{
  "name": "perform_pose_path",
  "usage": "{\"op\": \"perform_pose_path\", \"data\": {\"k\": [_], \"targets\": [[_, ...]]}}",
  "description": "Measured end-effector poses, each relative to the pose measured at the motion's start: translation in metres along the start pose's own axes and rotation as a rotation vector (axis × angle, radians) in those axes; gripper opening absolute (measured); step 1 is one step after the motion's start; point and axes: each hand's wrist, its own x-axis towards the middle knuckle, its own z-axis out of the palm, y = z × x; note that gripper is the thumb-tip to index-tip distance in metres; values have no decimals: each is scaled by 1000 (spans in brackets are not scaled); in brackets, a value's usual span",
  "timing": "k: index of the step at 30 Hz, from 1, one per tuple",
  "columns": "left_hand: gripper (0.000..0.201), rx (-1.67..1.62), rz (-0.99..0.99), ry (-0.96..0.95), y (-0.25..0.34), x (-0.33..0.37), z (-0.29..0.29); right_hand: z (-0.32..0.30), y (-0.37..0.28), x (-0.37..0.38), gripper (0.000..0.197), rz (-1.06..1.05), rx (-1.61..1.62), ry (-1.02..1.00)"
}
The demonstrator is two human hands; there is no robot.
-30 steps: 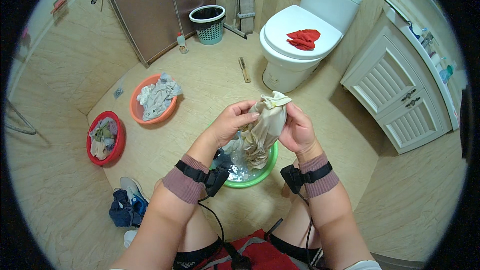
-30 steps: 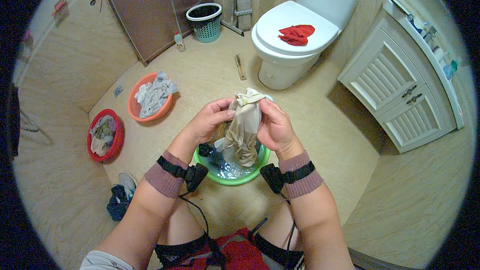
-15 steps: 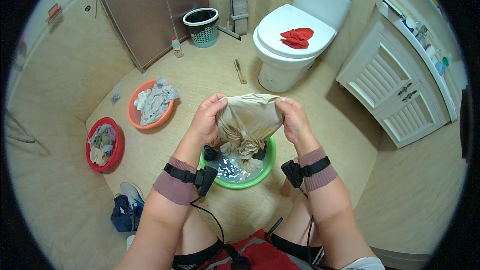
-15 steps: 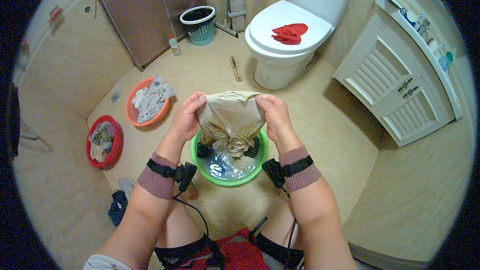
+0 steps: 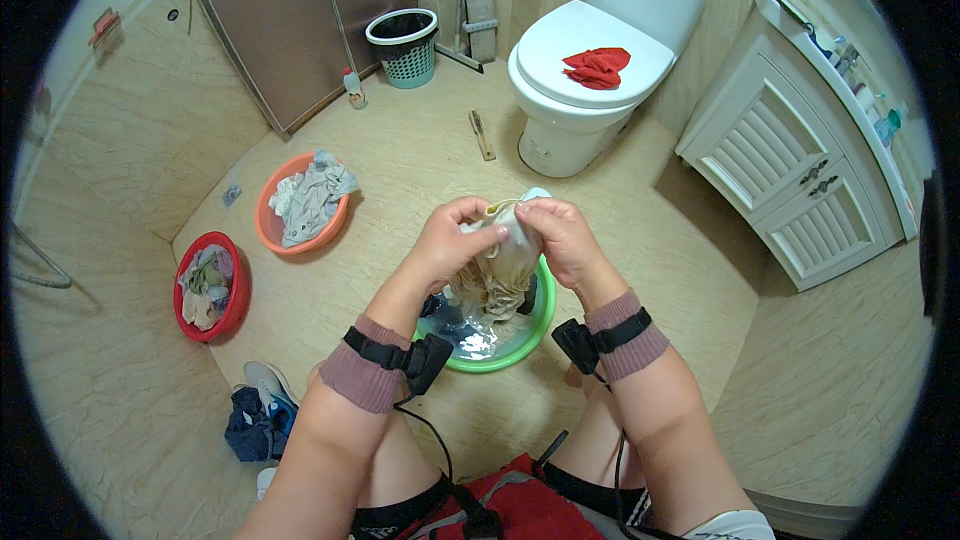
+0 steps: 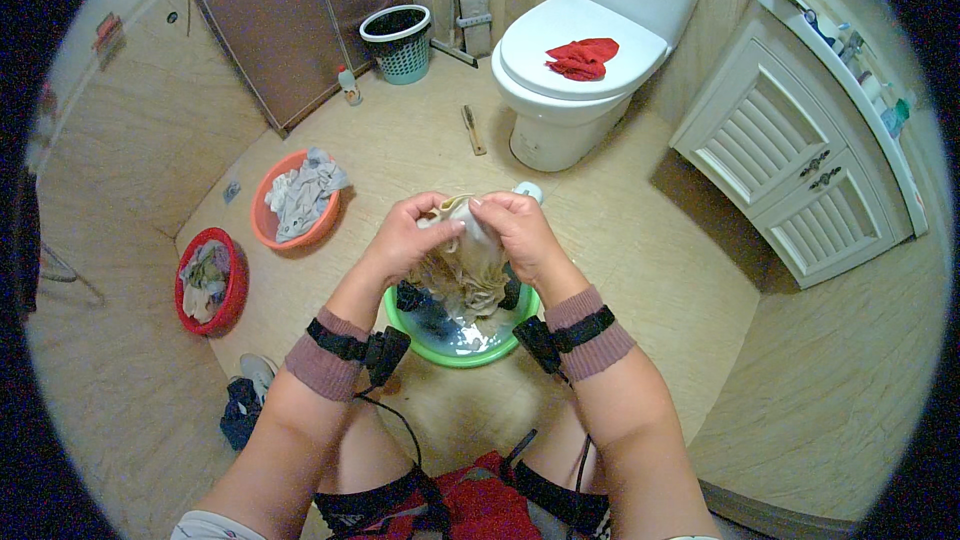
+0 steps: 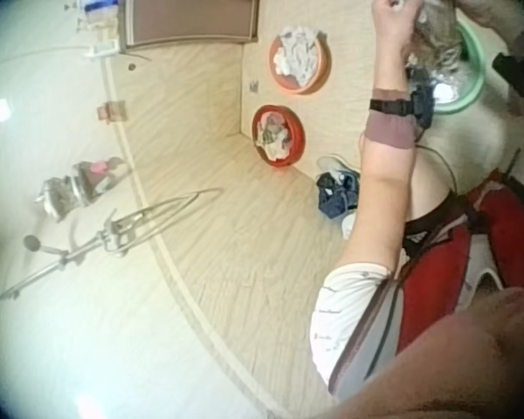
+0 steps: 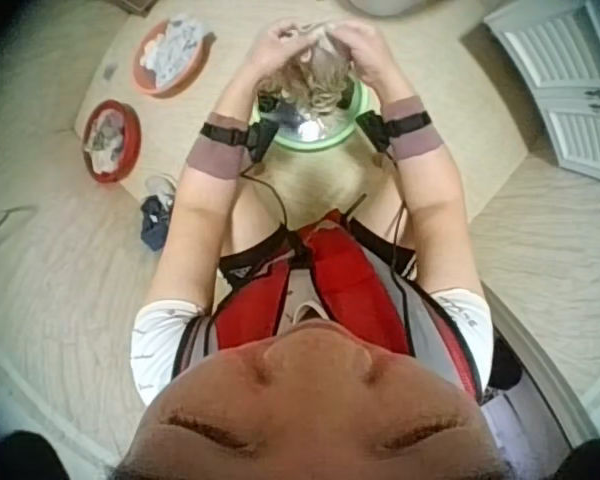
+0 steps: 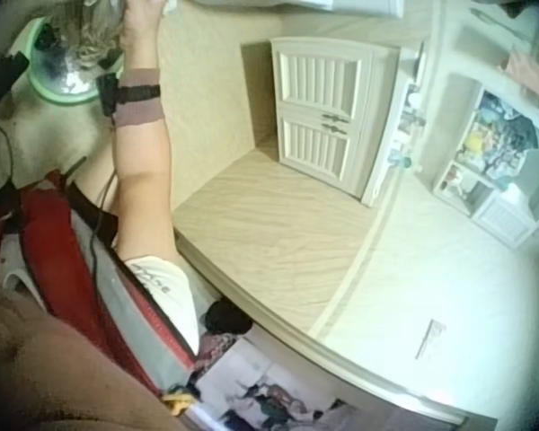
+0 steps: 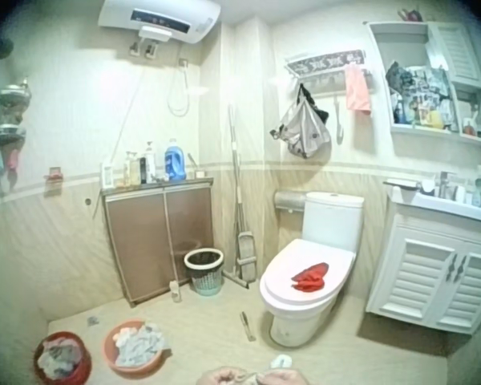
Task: The person washes clothes by hand in a basin, applying soap to individual items and scrubbing them before wringing them out.
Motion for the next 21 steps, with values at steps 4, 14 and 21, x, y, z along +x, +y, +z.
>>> {"op": "perform_pose_path", "data": {"k": [4,14,21], "targets": [[4,-201,8,16,-5,3,-11,-4,4,3,13,46,-228,-105],[14,-787,245,-26,16,-9,-35,-27,72,1,38,-11,-1027,-502],[14,-793,324,135,23,-28,-80,-53,51,-13,22,-53,-1161,-154]]}}
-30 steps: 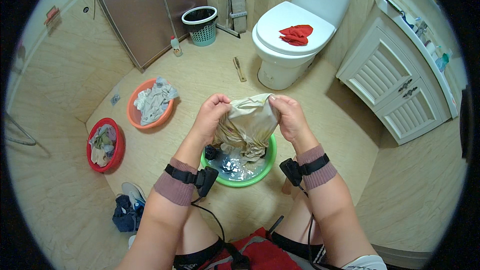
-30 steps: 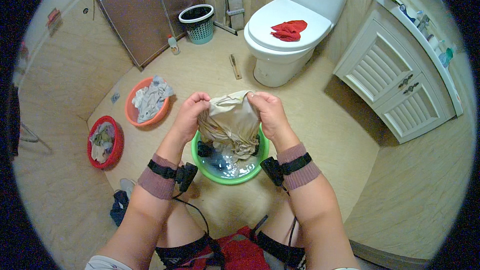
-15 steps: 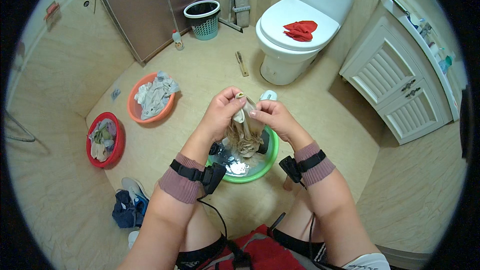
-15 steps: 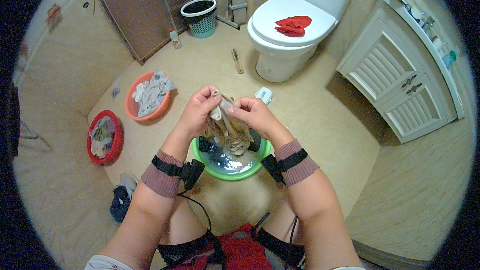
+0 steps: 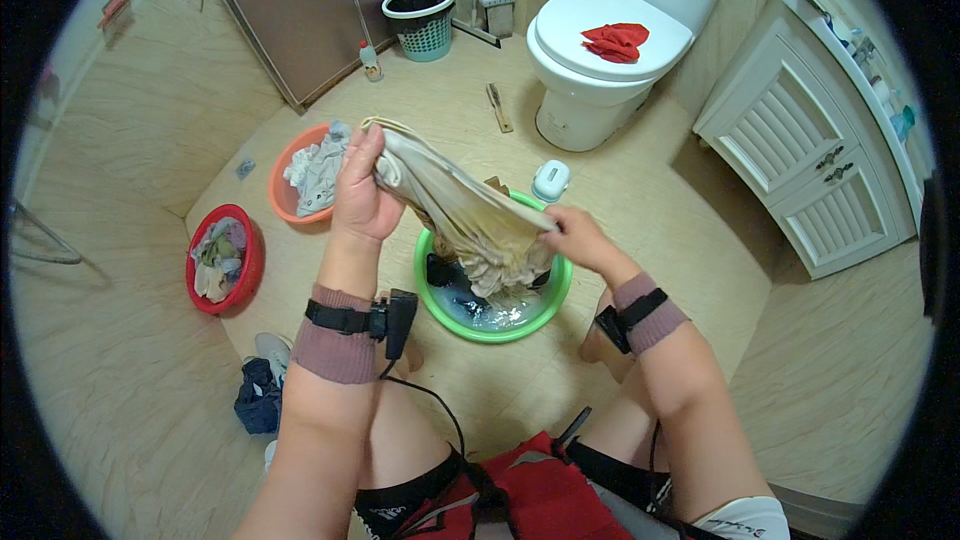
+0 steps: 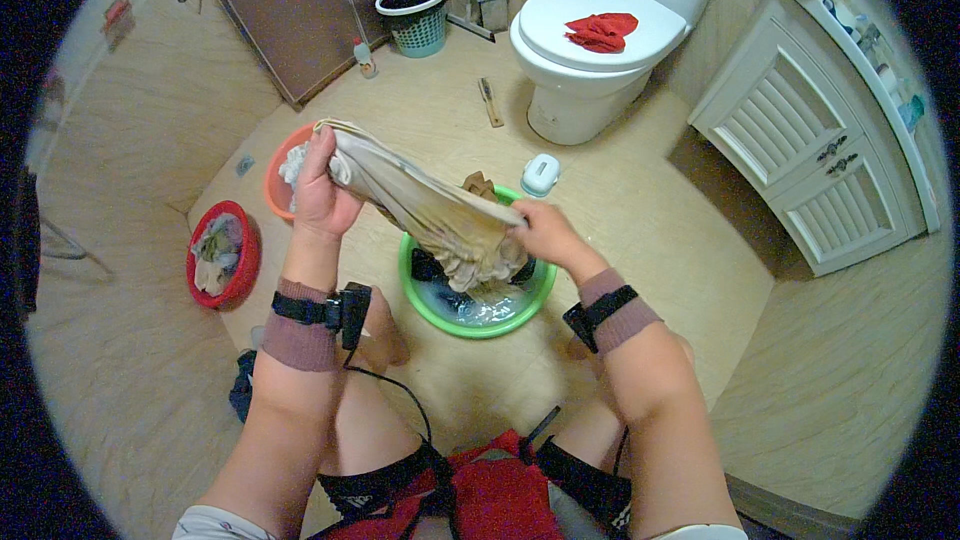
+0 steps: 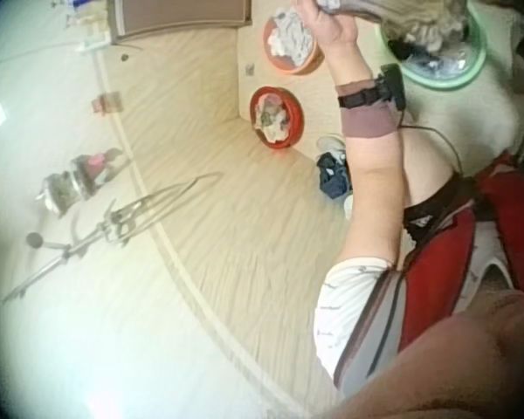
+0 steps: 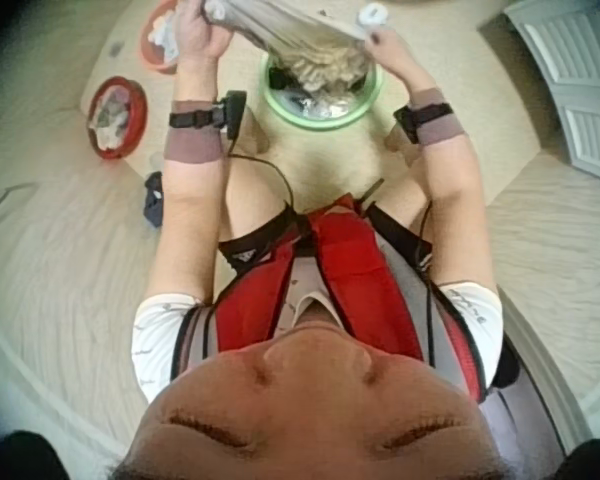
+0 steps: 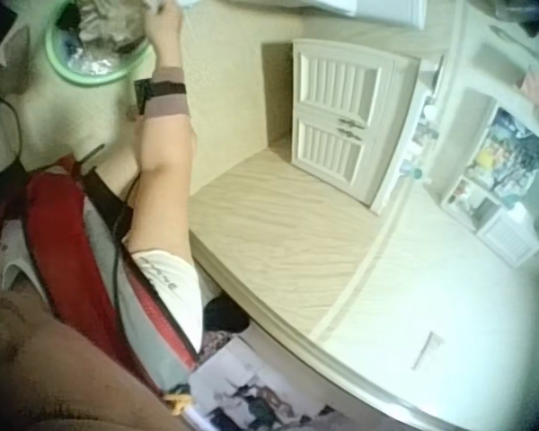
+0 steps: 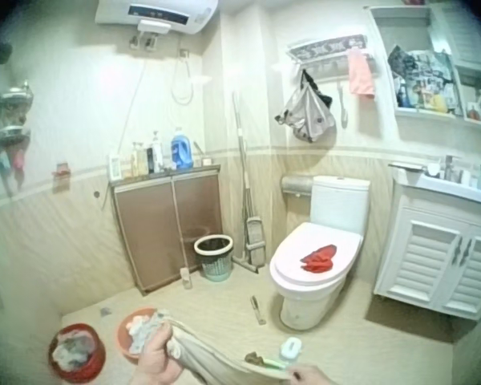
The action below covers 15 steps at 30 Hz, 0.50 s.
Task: The person washes clothes by hand in a basin, applying soap to individual items and scrubbing them before wringing them out.
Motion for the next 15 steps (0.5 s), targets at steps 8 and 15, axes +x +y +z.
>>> {"op": "perform_pose_path", "data": {"k": [8,15], "targets": [[13,190,23,176,21,-11,-16,-57,-46,-31,16,-5,1020,374],[13,365,-200,182,0,-14,-9,-62,-43,-27,13,-72,1293,411]]}}
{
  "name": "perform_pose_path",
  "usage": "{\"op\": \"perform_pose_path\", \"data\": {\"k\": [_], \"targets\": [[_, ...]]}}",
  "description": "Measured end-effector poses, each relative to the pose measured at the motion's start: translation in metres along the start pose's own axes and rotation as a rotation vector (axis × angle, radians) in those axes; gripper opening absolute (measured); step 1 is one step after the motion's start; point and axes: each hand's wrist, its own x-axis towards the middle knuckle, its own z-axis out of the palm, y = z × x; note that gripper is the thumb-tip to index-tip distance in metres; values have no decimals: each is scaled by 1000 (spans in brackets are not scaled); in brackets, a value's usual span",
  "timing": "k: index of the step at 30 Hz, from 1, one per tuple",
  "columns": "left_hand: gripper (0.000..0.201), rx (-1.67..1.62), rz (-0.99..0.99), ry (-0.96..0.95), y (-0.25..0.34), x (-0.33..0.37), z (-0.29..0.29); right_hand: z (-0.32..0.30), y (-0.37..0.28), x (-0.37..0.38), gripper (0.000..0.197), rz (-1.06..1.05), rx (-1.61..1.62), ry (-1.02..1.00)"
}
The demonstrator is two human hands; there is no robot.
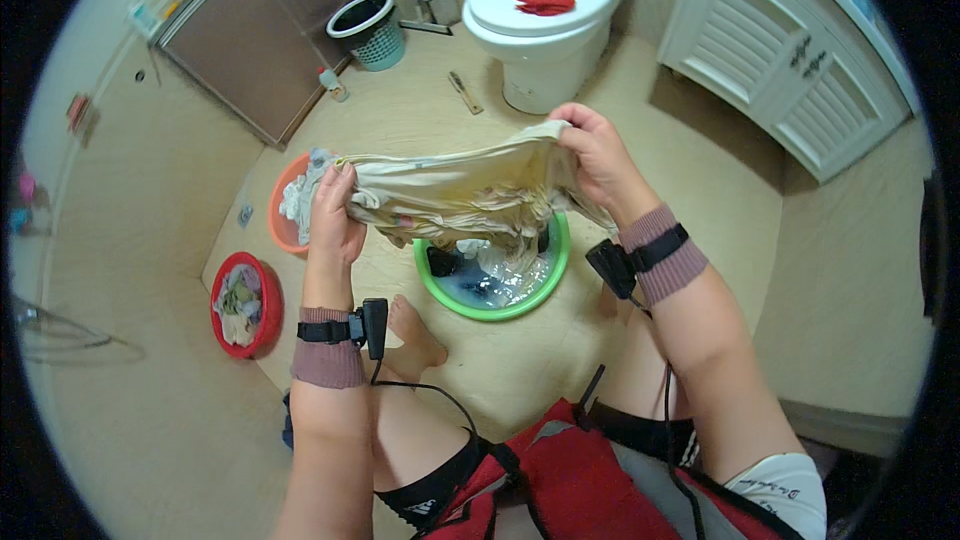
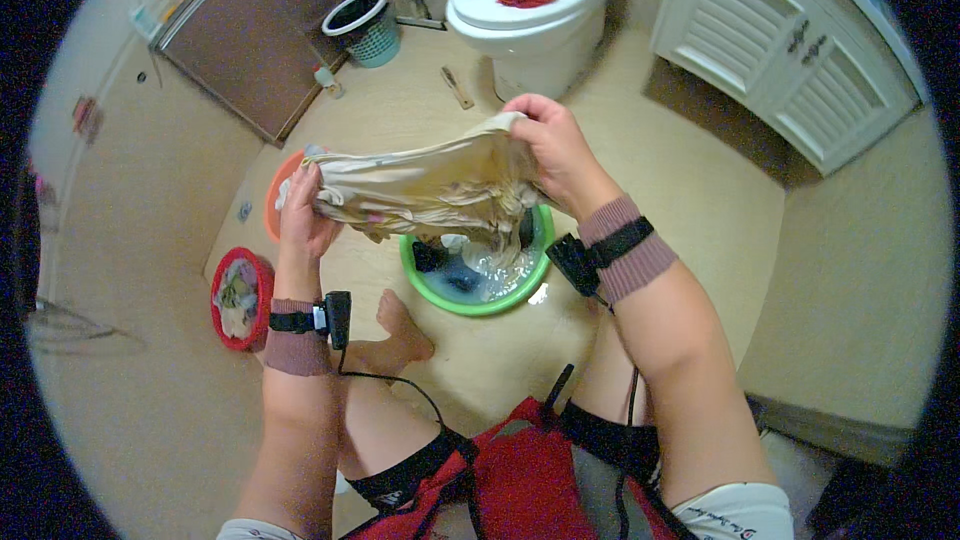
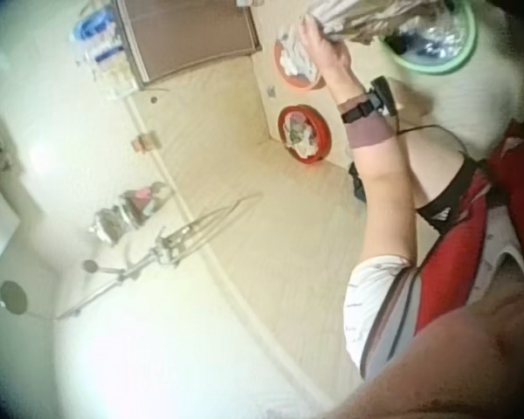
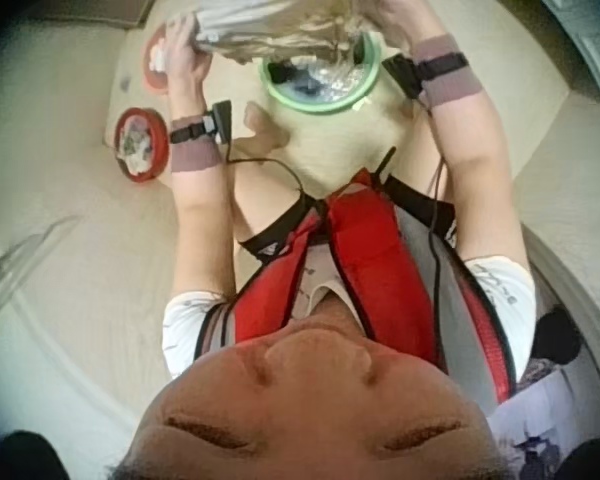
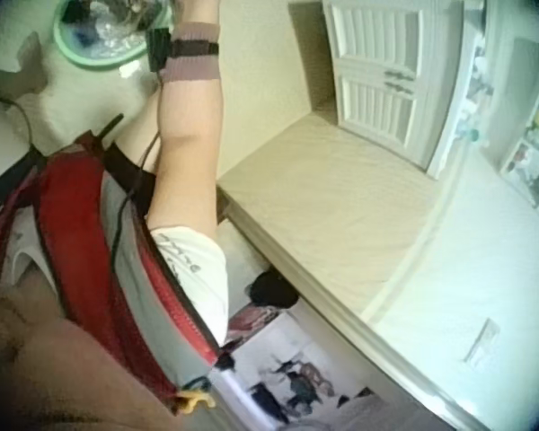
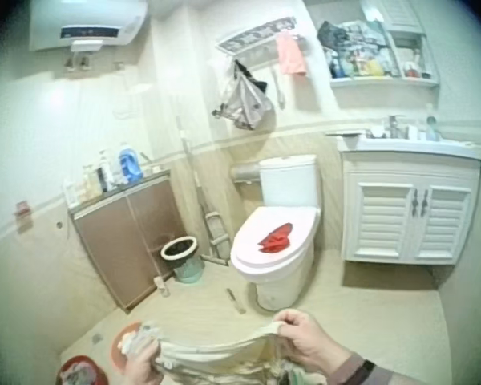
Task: The person washes clothes by hand in a basin, applying soap to individual items and scrubbing them before wringing them out.
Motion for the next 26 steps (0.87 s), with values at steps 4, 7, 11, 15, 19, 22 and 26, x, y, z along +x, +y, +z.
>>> {"op": "perform_pose_path", "data": {"k": [4,7,11,15,19,22,26], "targets": [[19,562,-77,-159,-6,-5,0,9,-1,1,10,-6,31,-28],[18,868,-179,-242,-14,-4,7,6,-5,3,7,-6,110,-8],[12,872,-310,-206,-19,-2,10,6,-9,0,5,40,-153,11],[8,734,-204,-188,-26,0,9,4,5,4,7,91,-227,-7],[6,629,-109,-177,-32,4,12,6,10,4,8,138,-339,-23],[6,532,-121,-144,-35,2,25,4,13,5,8,72,-428,8],[13,658,-57,-93,-37,8,15,-7,17,13,8,-56,-510,126]]}}
